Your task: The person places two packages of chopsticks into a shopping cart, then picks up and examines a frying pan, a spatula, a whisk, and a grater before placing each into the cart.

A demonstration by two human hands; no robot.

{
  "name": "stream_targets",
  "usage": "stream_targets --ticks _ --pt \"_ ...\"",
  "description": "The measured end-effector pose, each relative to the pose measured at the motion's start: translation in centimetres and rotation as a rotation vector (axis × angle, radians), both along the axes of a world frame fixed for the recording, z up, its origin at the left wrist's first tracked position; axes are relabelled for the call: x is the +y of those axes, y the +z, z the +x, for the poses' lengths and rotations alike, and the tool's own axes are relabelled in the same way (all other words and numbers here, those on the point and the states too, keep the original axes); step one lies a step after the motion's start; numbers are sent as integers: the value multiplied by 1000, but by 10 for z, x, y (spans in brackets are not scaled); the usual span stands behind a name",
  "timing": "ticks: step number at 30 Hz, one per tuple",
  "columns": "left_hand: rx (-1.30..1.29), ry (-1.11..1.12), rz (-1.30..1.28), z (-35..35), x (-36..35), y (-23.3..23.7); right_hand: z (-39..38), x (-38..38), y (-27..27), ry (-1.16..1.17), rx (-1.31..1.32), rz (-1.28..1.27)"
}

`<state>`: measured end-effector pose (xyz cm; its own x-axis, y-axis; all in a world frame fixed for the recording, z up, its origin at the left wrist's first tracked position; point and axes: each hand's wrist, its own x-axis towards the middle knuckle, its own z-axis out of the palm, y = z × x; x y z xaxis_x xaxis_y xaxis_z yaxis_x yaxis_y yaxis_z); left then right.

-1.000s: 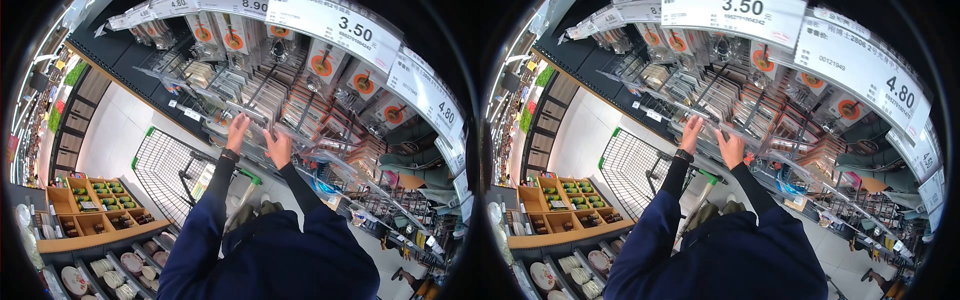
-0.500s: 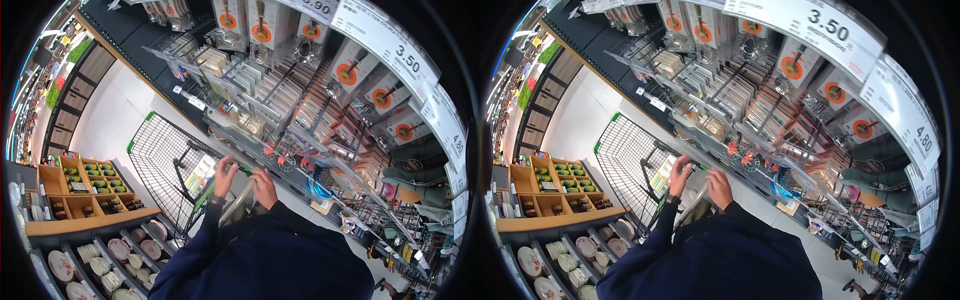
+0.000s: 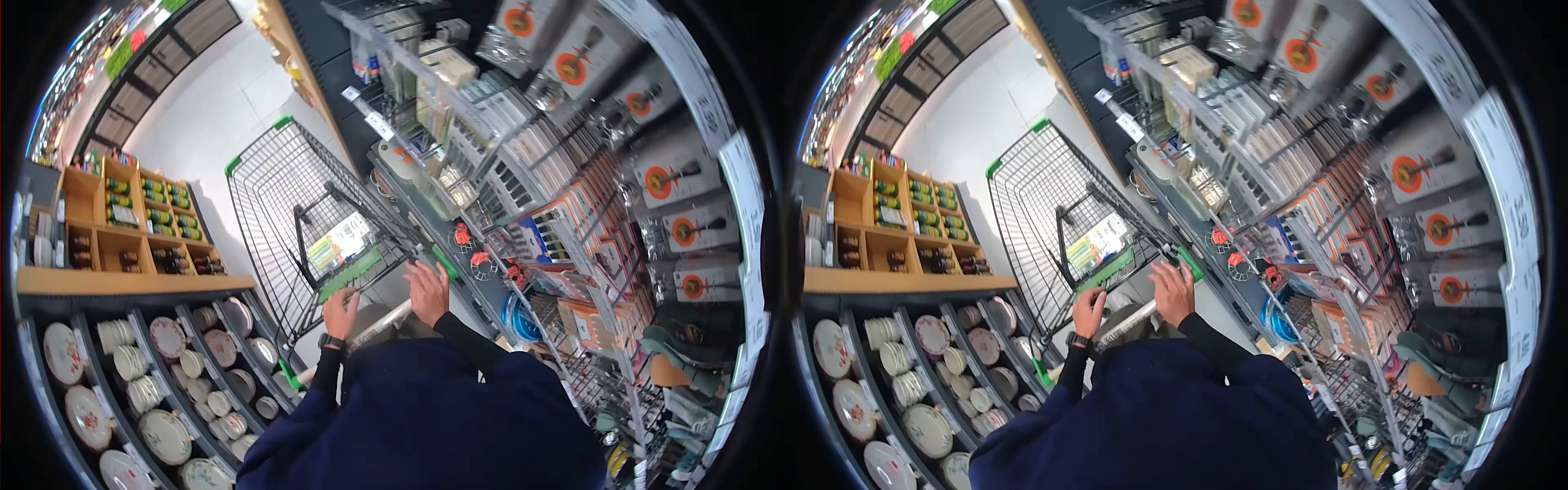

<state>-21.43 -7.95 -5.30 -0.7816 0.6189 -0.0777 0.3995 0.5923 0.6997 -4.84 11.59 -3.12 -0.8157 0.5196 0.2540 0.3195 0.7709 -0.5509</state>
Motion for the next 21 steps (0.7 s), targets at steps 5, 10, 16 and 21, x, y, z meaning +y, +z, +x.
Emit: stream_targets --ticks 5,10,16,21 --pt "21 -68 17 -19 8 6 -23 8 -2 12 -80 62" --pt "-15 -157 -30 -51 10 2 -70 5 15 65 -181 109" --pt "8 -179 -56 -87 4 -5 -137 -14 -3 181 -208 36" --pt "64 -248 -145 -125 -27 -11 -164 -18 -2 176 -198 42"
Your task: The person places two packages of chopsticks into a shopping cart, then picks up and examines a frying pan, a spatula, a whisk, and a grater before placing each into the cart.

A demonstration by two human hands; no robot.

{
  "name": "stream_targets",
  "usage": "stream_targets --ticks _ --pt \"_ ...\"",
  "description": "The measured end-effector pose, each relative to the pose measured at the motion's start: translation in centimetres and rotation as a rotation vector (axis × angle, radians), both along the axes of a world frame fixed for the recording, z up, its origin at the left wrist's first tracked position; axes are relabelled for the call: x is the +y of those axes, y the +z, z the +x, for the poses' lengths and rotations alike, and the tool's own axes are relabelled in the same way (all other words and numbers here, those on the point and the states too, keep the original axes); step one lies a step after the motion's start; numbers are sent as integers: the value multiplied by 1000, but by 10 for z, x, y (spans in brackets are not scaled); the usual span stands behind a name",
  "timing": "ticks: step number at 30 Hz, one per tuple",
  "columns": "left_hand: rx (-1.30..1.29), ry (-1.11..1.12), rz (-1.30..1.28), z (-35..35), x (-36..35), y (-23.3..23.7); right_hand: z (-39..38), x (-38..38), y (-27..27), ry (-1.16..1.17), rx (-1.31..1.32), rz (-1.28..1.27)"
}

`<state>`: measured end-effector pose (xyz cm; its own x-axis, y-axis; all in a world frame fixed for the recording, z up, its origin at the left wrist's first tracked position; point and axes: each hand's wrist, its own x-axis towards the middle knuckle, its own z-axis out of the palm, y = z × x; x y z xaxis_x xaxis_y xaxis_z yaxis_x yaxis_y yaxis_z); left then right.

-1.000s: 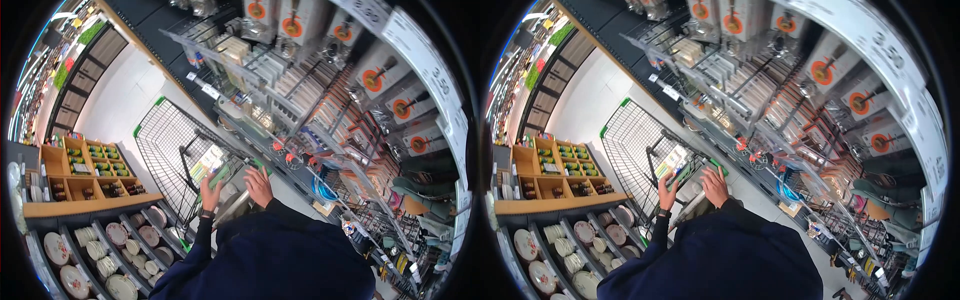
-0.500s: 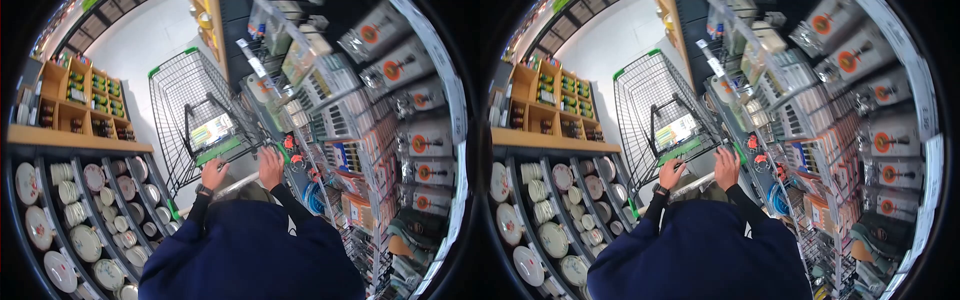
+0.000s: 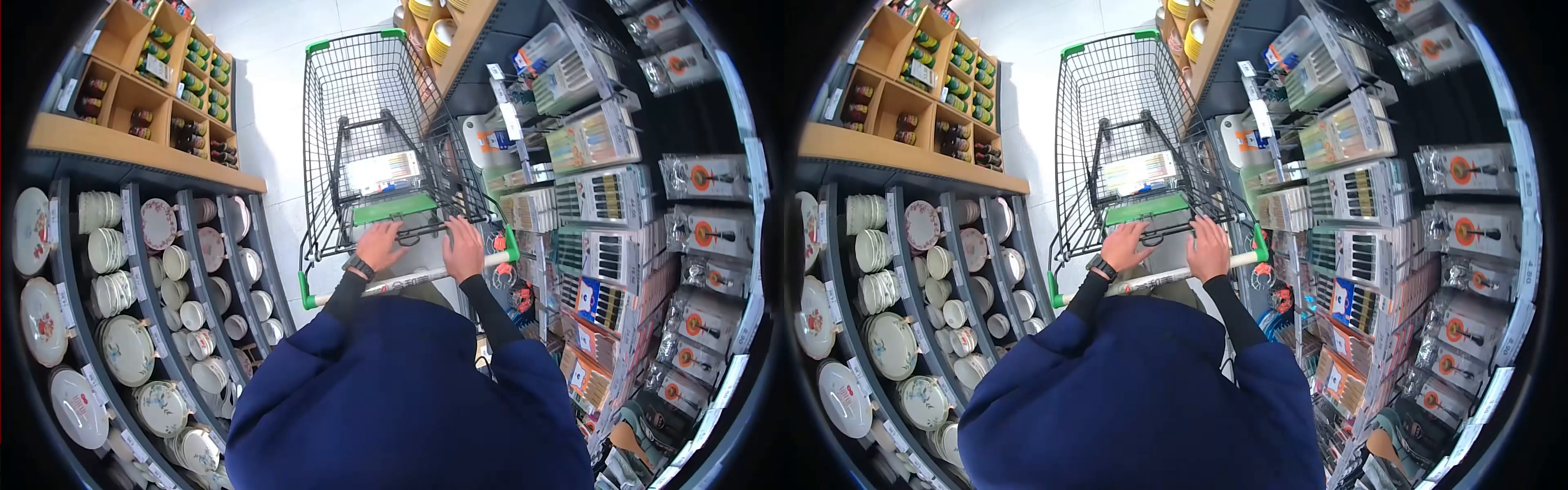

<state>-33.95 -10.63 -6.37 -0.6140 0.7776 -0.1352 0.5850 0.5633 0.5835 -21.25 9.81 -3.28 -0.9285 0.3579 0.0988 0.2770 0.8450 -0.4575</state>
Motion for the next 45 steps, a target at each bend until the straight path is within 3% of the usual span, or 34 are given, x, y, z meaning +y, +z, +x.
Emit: stream_targets --ticks 5,16,26,28,30,32,34,40,43,45 --pt "42 -40 -28 -32 -16 -25 -28 -5 3 -14 -1 14" --pt "-13 24 -26 -73 -14 -19 -69 -5 1 -8 9 3" --pt "-297 97 164 -117 8 -28 -114 29 -5 50 40 53" --pt "-335 91 189 -130 11 -26 -135 47 -10 117 -110 -57" --pt "-614 218 225 -141 16 -23 -165 63 -29 132 -86 -226" --pt "-655 241 267 -150 19 -30 -197 79 -47 223 -119 -265" --pt "-971 408 344 -161 24 -29 -226 92 -66 267 -267 -432" --pt "-1093 655 328 -220 43 -15 -278 124 -158 355 -497 -523" --pt "-1132 742 397 -260 49 -32 -289 136 -212 362 -559 -511" --pt "-1106 798 409 -286 49 -68 -297 144 -241 315 -578 -473"
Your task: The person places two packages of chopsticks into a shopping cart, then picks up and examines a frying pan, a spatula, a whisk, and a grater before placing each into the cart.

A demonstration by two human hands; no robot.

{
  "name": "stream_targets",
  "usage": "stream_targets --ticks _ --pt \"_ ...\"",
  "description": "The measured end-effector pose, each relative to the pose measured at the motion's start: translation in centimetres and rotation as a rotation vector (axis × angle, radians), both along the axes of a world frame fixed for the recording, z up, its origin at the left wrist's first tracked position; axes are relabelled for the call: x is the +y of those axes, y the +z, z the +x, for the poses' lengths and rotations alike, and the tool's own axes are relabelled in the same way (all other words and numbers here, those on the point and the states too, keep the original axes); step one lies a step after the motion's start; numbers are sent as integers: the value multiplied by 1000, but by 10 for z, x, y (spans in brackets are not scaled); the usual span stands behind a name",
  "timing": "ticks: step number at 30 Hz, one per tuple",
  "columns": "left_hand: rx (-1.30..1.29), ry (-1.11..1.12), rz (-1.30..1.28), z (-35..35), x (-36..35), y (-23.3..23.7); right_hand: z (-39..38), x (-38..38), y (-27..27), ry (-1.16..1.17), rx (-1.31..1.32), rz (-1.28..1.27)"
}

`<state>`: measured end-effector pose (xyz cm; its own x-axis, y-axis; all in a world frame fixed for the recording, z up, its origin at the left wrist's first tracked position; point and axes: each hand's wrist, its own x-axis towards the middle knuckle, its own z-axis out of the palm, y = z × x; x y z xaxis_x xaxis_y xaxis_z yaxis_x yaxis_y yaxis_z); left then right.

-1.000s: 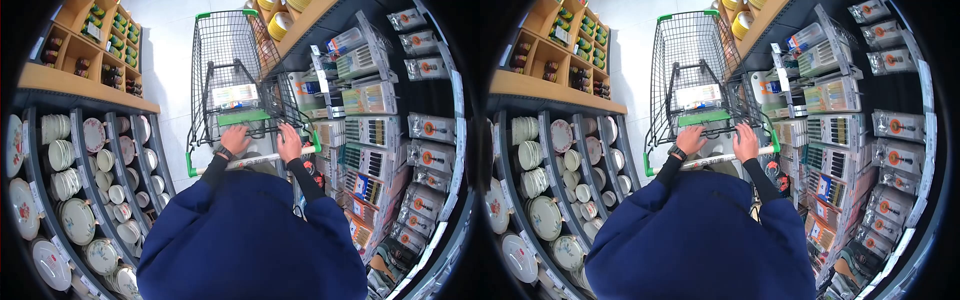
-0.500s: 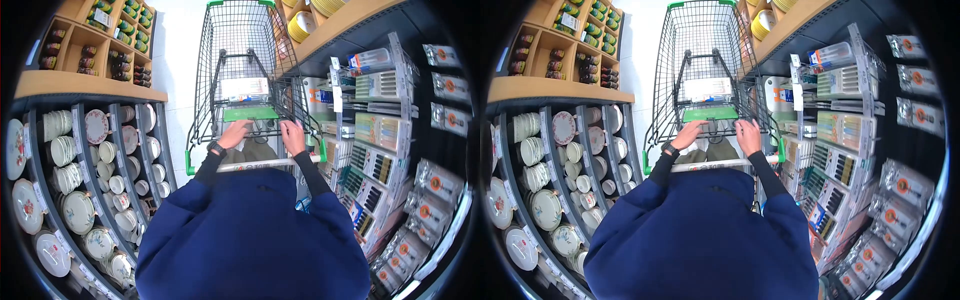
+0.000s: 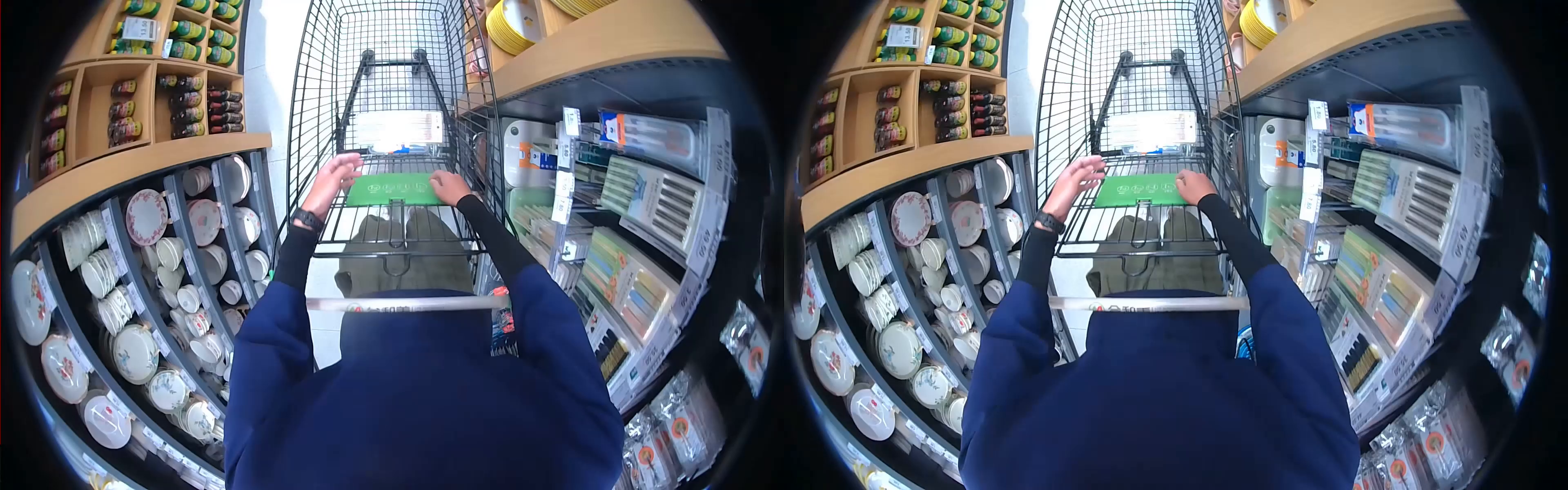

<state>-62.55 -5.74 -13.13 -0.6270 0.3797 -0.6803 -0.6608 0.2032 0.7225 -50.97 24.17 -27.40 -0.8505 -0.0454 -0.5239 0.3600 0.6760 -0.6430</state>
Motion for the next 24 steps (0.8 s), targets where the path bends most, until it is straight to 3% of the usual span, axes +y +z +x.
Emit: stream_targets --ticks 2,5,7,8,9,11,14,18,21,24 --pt "-49 79 -45 -28 7 -25 -7 10 -31 -88 -35 2" --pt "-123 197 -132 -53 2 -104 -4 20 -72 -238 -61 48" --pt "-181 203 -233 -64 -2 -152 1 29 -121 -711 -333 -355" --pt "-182 169 -306 -65 -6 -180 -6 30 -105 -855 -408 -468" --pt "-160 178 -368 -62 -9 -205 -12 29 -106 -853 -405 -461" --pt "-167 132 -357 -55 -31 -282 -19 29 -116 -1059 -430 -485" --pt "-63 166 -469 -46 -19 -301 -20 34 -161 -1083 -438 -522" --pt "-11 60 -622 -42 -30 -376 -35 30 -183 -1142 -454 -579" --pt "-23 24 -661 -49 -25 -374 -47 27 -187 -1254 -461 -712" --pt "-88 128 -598 -60 -18 -367 -57 28 -201 -1383 -478 -869"
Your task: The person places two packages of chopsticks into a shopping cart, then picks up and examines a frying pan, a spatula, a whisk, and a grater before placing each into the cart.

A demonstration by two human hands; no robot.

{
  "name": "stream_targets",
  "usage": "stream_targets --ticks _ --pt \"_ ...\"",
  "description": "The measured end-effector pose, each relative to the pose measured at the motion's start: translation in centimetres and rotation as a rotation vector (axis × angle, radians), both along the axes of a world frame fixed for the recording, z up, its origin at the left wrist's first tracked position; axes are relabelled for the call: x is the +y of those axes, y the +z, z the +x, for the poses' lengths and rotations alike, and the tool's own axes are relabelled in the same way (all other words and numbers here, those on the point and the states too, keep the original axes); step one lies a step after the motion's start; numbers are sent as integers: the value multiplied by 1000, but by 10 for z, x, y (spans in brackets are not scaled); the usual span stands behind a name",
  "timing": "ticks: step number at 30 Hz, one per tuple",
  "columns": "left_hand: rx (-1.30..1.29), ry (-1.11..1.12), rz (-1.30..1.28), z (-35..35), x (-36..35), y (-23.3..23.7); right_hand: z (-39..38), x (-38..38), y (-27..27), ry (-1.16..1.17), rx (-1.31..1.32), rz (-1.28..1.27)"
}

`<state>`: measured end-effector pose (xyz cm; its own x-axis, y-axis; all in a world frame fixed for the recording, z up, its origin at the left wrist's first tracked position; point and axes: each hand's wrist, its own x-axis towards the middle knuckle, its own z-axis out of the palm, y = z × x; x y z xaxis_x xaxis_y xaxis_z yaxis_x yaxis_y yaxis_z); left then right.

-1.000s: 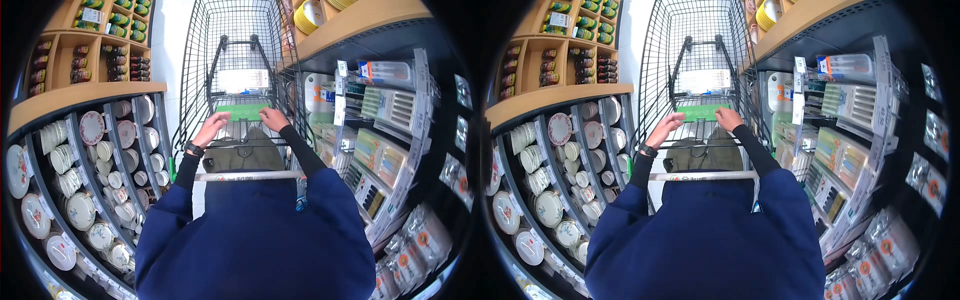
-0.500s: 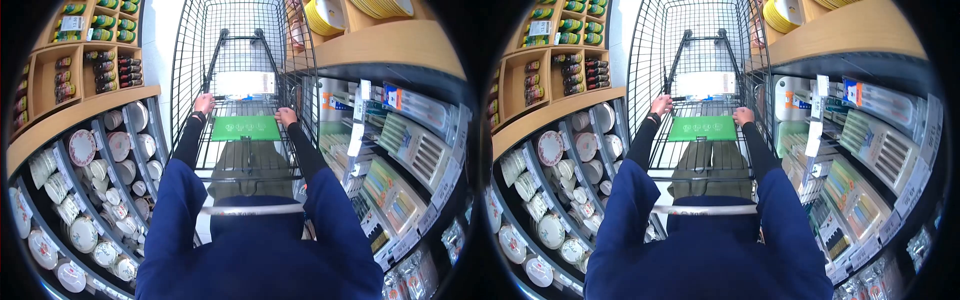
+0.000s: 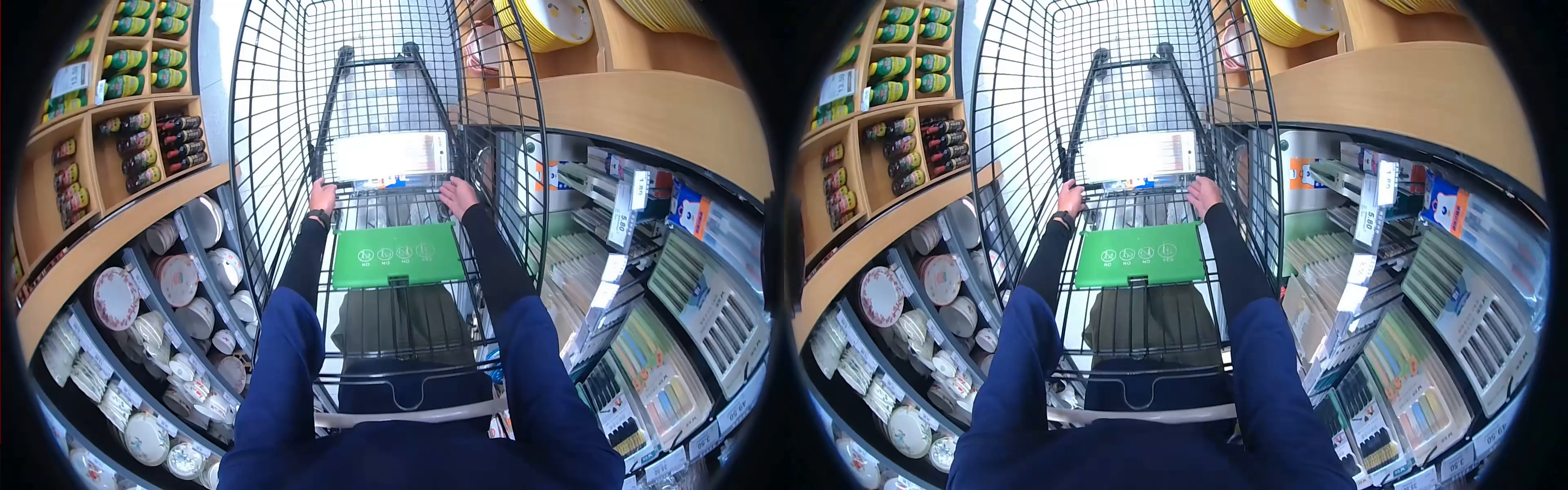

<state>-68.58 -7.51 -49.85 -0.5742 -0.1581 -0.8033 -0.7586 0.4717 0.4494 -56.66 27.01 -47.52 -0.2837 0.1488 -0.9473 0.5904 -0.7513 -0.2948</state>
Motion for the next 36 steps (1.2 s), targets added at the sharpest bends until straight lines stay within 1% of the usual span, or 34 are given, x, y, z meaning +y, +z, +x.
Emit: stream_targets --ticks 1,2,3,4,5,6,7,9,10,11,12,13,14,15,16,17,19,20,21,22,23,24,25,26,27,28,29,31,32,33,34,35,36 --pt "-19 0 13 -4 0 -3 -4 2 -4 -85 -4 -56" --pt "-42 24 40 -7 0 -5 -7 5 -7 -108 -4 -85" --pt "-64 49 69 -10 1 -9 -9 7 -12 -107 -5 -80" --pt "-75 30 71 -13 1 -13 -11 9 -17 -91 13 -28" --pt "-85 64 131 -15 1 -15 -11 11 -21 -75 29 22" --pt "-109 77 152 -18 2 -19 -14 10 -20 -26 54 44" --pt "-132 89 171 -22 4 -21 -17 11 -19 -27 51 44" --pt "-131 78 204 -21 6 -27 -20 13 -23 197 24 127" --pt "-126 68 239 -21 6 -30 -21 10 -29 233 -11 191" --pt "-111 25 241 -19 8 -34 -21 10 -34 230 -16 187" --pt "-77 27 213 -18 11 -28 -20 11 -38 335 -25 262" --pt "-40 28 187 -15 9 -35 -16 14 -52 439 -32 337" --pt "69 -26 131 -14 4 -39 -12 16 -63 560 3 485" --pt "178 -82 75 -9 -8 -58 -12 14 -56 556 2 482" --pt "200 39 73 -8 -5 -49 -13 13 -42 491 29 400" --pt "12 219 164 -7 -5 -27 -14 9 -19 420 57 322" --pt "-76 231 257 4 -16 -18 -8 3 4 367 75 304" --pt "-69 186 196 11 -18 -8 -2 -1 14 434 94 354" --pt "-100 194 235 16 -21 6 7 -3 19 502 110 406" --pt "-107 195 276 23 -33 3 27 -3 2 717 174 609" --pt "-111 195 319 28 -42 -2 38 -5 10 827 238 721" --pt "-137 344 231 22 -20 55 41 -10 38 895 244 731" --pt "-156 299 257 26 -33 51 39 -16 73 961 249 741" --pt "-155 310 229 22 -31 69 36 -20 108 942 251 759" --pt "-152 322 200 17 -29 87 33 -23 144 971 245 784" --pt "-175 269 241 14 -33 98 30 -27 180 1000 240 806" --pt "-171 220 285 8 -33 107 29 -30 213 982 243 818" --pt "-113 129 376 3 -31 127 29 -33 270 769 415 820" --pt "-71 96 435 3 -25 141 32 -35 294 744 449 882" --pt "-65 122 517 3 -20 145 34 -36 318 715 481 954" --pt "-73 103 558 -1 -1 177 37 -39 348 618 531 933" --pt "-94 80 594 5 16 206 44 -39 363 570 601 959" --pt "-123 39 669 10 23 214 51 -40 390 559 612 1011"
